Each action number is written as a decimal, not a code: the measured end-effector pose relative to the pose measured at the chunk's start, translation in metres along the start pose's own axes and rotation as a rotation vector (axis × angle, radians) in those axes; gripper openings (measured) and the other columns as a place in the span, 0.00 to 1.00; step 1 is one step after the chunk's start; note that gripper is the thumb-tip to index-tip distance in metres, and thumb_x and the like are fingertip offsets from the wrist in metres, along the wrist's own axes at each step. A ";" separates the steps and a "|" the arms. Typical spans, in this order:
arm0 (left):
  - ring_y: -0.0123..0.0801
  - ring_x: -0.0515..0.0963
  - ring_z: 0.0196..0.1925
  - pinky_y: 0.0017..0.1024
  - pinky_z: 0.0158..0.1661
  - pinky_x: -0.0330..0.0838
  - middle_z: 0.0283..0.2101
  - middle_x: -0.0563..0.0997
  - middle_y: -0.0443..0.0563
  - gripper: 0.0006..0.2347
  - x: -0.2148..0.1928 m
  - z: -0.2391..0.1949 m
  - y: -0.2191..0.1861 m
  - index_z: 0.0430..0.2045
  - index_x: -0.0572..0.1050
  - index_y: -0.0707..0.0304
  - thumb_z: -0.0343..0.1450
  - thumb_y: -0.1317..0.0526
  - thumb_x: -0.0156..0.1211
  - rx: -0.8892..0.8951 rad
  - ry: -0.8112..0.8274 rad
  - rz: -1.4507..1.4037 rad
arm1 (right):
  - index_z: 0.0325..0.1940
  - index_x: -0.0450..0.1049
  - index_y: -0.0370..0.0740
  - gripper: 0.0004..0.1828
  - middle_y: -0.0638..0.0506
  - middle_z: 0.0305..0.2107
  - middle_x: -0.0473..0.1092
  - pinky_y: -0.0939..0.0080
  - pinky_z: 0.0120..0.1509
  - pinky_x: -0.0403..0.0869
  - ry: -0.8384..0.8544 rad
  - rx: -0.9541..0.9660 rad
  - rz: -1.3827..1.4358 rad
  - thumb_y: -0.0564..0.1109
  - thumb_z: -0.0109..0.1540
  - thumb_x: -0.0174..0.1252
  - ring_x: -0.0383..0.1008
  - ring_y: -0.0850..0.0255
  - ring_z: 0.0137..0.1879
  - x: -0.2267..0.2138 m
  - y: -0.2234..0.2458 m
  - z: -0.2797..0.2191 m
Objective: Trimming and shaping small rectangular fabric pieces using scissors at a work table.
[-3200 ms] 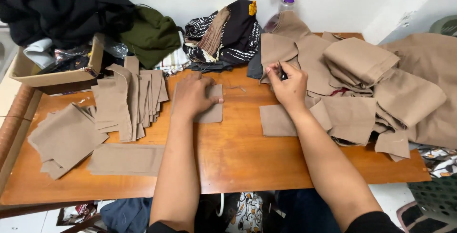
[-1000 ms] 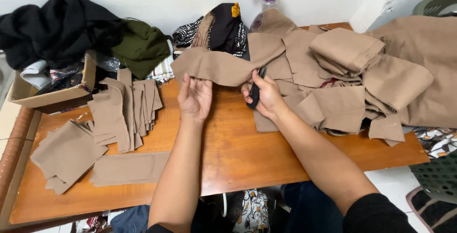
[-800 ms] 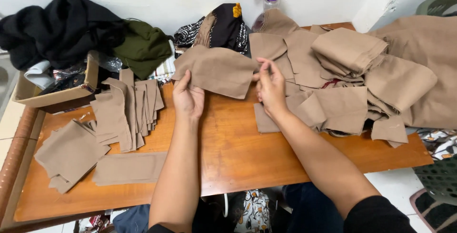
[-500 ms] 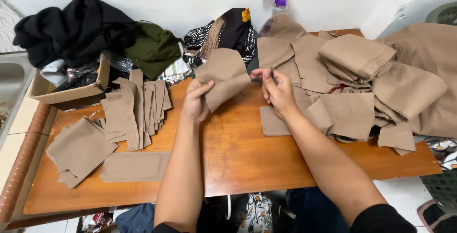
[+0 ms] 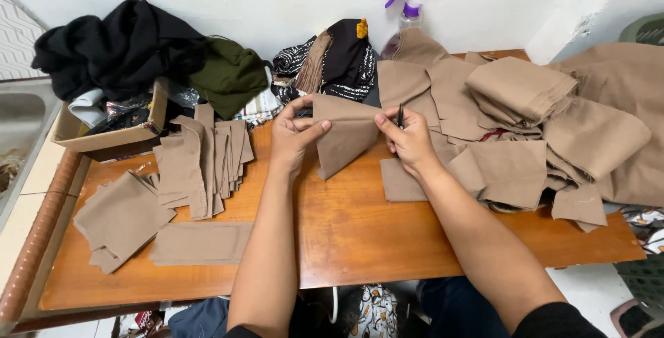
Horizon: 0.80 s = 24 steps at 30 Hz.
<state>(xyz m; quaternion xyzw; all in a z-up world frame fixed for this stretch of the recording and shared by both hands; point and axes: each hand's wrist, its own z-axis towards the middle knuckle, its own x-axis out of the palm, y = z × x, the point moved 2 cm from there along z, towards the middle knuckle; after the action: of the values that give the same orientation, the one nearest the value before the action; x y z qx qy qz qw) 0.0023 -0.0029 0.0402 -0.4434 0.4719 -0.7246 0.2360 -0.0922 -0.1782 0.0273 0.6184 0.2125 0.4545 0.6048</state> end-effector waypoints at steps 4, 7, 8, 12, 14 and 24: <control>0.27 0.77 0.23 0.22 0.28 0.75 0.23 0.77 0.51 0.28 0.005 -0.002 -0.006 0.49 0.58 0.61 0.56 0.74 0.63 0.132 -0.061 0.064 | 0.31 0.66 0.37 0.08 0.57 0.14 0.57 0.78 0.10 0.53 -0.010 -0.009 0.023 0.37 0.53 0.60 0.55 0.73 0.10 0.002 -0.003 0.000; 0.22 0.76 0.30 0.15 0.34 0.73 0.29 0.76 0.50 0.39 0.008 -0.003 -0.011 0.56 0.49 0.55 0.53 0.76 0.66 0.255 0.063 0.069 | 0.41 0.60 0.38 0.20 0.56 0.19 0.63 0.80 0.11 0.54 0.042 -0.025 0.019 0.36 0.50 0.62 0.57 0.75 0.13 0.009 0.012 -0.004; 0.21 0.75 0.32 0.15 0.36 0.72 0.30 0.74 0.48 0.34 0.007 -0.001 -0.009 0.52 0.57 0.59 0.53 0.76 0.66 0.291 0.073 0.137 | 0.45 0.60 0.38 0.22 0.56 0.20 0.62 0.81 0.11 0.55 0.043 -0.058 0.000 0.35 0.50 0.61 0.57 0.75 0.15 0.011 0.019 -0.006; 0.21 0.69 0.31 0.17 0.36 0.69 0.29 0.71 0.46 0.18 0.008 0.000 -0.007 0.36 0.74 0.63 0.54 0.70 0.68 0.435 0.002 0.417 | 0.48 0.64 0.40 0.22 0.57 0.23 0.62 0.82 0.13 0.57 0.074 -0.162 -0.137 0.35 0.51 0.60 0.57 0.77 0.18 0.011 0.027 -0.007; 0.22 0.70 0.29 0.19 0.34 0.68 0.27 0.70 0.46 0.14 0.010 0.000 -0.010 0.31 0.76 0.60 0.54 0.68 0.68 0.487 -0.011 0.505 | 0.44 0.69 0.41 0.17 0.56 0.23 0.63 0.79 0.19 0.60 0.064 -0.273 -0.273 0.37 0.51 0.61 0.59 0.76 0.20 0.010 0.030 -0.007; 0.33 0.74 0.40 0.24 0.41 0.64 0.38 0.76 0.61 0.06 0.034 -0.017 -0.031 0.22 0.62 0.62 0.68 0.62 0.48 0.296 0.234 0.114 | 0.29 0.72 0.36 0.05 0.47 0.28 0.66 0.67 0.41 0.66 0.107 -0.604 -0.386 0.41 0.57 0.55 0.68 0.62 0.34 0.019 0.043 -0.015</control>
<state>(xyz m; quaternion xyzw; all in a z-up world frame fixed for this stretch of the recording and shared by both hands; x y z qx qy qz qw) -0.0271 -0.0069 0.0795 -0.2892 0.4088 -0.8181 0.2827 -0.1071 -0.1619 0.0715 0.3355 0.2129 0.4058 0.8231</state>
